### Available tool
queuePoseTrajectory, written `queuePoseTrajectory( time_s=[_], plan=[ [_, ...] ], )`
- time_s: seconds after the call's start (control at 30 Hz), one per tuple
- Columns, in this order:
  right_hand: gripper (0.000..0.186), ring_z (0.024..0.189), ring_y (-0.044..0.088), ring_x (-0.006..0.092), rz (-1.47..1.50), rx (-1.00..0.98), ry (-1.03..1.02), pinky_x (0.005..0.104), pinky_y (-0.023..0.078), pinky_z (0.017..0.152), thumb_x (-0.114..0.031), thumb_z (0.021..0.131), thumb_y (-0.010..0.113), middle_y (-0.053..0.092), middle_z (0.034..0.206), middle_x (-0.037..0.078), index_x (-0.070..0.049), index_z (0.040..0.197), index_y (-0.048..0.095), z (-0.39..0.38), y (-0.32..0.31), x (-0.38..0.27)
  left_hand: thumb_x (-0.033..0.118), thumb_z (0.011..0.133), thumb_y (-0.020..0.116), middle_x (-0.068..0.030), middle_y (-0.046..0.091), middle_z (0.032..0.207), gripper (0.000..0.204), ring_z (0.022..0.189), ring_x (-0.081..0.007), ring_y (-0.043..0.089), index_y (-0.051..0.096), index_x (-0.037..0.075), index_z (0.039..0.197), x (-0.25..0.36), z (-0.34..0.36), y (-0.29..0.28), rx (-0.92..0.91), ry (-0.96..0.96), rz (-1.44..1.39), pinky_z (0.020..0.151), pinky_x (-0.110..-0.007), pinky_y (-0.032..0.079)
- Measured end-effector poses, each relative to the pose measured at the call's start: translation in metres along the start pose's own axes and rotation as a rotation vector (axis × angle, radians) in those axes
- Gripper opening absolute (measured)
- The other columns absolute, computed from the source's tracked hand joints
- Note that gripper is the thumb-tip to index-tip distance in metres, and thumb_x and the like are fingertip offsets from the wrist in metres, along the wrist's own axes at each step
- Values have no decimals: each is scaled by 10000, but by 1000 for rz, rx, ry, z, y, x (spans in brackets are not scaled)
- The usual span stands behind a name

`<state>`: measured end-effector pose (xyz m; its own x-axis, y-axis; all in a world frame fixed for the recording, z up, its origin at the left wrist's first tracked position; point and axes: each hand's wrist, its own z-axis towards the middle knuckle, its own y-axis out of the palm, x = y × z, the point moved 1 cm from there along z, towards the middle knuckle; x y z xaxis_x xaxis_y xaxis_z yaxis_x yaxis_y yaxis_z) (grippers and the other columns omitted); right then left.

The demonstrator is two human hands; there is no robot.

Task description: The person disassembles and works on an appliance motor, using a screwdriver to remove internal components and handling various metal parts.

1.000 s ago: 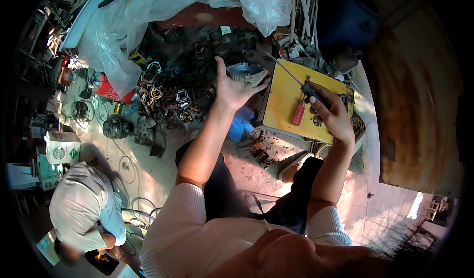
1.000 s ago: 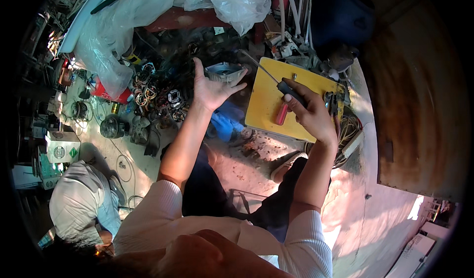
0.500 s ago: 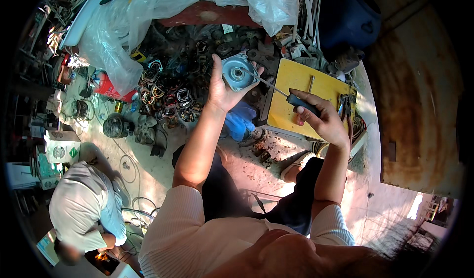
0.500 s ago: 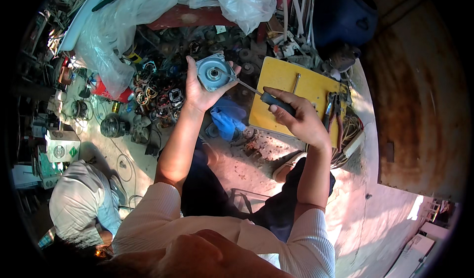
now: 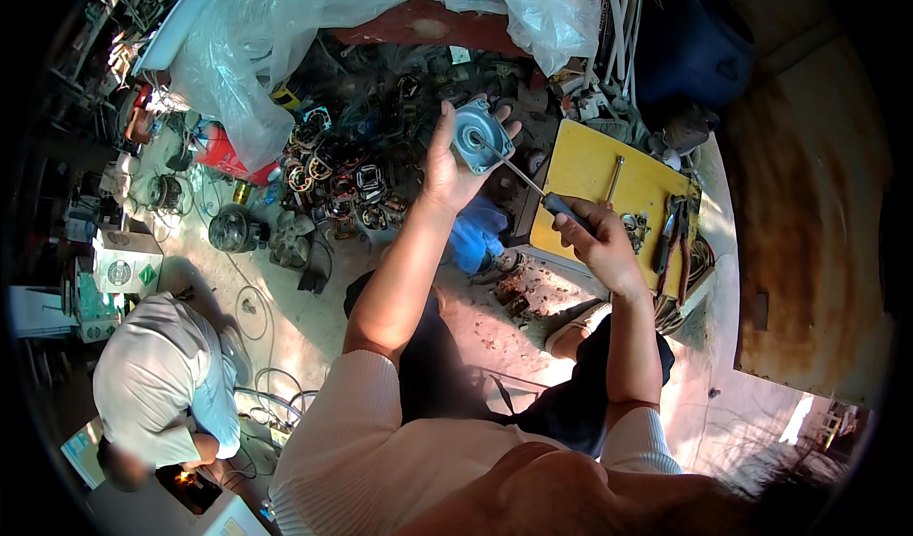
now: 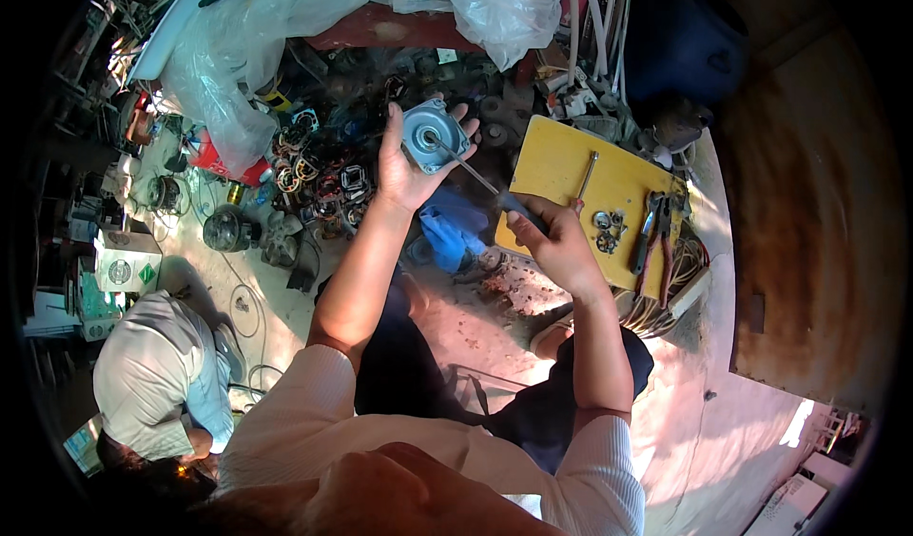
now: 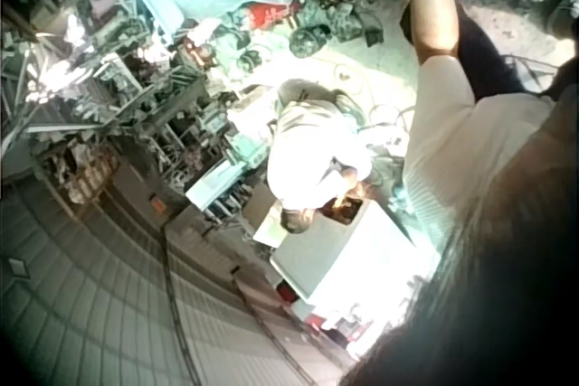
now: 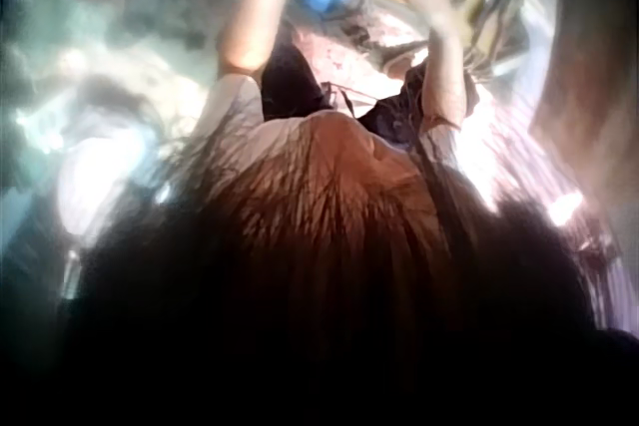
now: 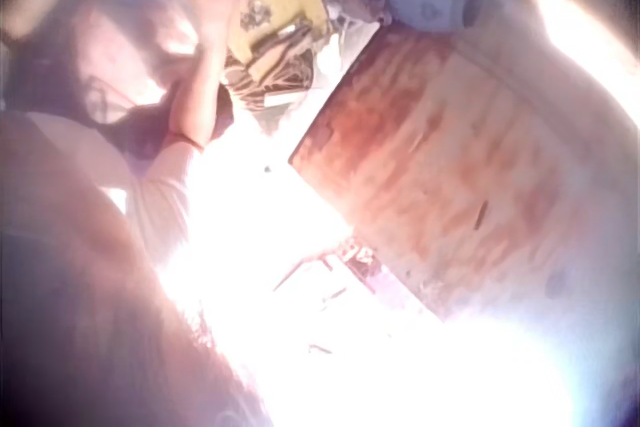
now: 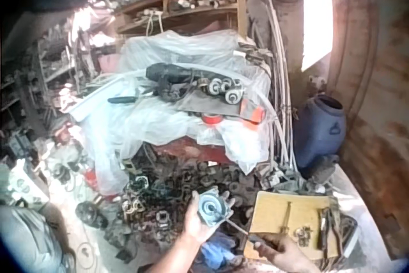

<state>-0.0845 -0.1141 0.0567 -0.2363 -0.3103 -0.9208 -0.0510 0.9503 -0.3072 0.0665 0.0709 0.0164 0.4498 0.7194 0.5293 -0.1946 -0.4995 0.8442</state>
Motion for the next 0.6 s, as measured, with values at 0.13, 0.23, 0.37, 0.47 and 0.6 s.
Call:
queuePoseTrajectory(
  time_s=[0.13, 0.23, 0.37, 0.47, 0.6],
  plan=[
    [343, 645, 448, 58, 32, 131, -71, 225, 372, 588, -261, 1014, 572, 522, 762, -38, 26, 1194, 625, -3, 43, 7, 663, 902, 535, -148, 626, 1157, 642, 1135, -349, 578, 581, 127, 1252, 0, 6, -12, 79, -3, -126, 1097, -594, 339],
    [389, 806, 532, 73, 263, -21, 97, 245, 457, 725, -233, 998, 591, 627, 905, 42, 5, 1306, 592, -2, 44, 8, 665, 902, 529, -145, 644, 1107, 643, 1062, -337, 613, 584, 123, 1243, 4, 6, -12, 48, -3, -116, 1078, -595, 370],
    [464, 737, 476, 79, 1192, -312, 324, 158, 391, 527, -194, 1021, 527, 515, 871, 23, -89, 1462, 434, 0, 40, 2, 646, 916, 507, -143, 652, 1069, 639, 985, -329, 639, 567, 116, 1269, 7, 4, -6, -50, -41, -176, 1048, -583, 411],
    [467, 644, 415, 48, 1206, -383, 290, 124, 321, 447, -161, 1034, 489, 487, 863, 19, -139, 1491, 393, -2, 43, 0, 640, 924, 484, -143, 656, 1052, 649, 963, -322, 645, 550, 109, 1292, 7, 1, 0, -87, -53, -149, 1038, -569, 425],
    [470, 573, 377, 27, 1111, -352, 258, 130, 300, 428, -166, 1036, 493, 466, 819, 0, -161, 1497, 399, -4, 46, 2, 636, 932, 450, -143, 662, 1029, 658, 938, -309, 653, 540, 99, 1302, 8, -1, 3, -89, -59, -104, 1022, -547, 444]
  ],
)
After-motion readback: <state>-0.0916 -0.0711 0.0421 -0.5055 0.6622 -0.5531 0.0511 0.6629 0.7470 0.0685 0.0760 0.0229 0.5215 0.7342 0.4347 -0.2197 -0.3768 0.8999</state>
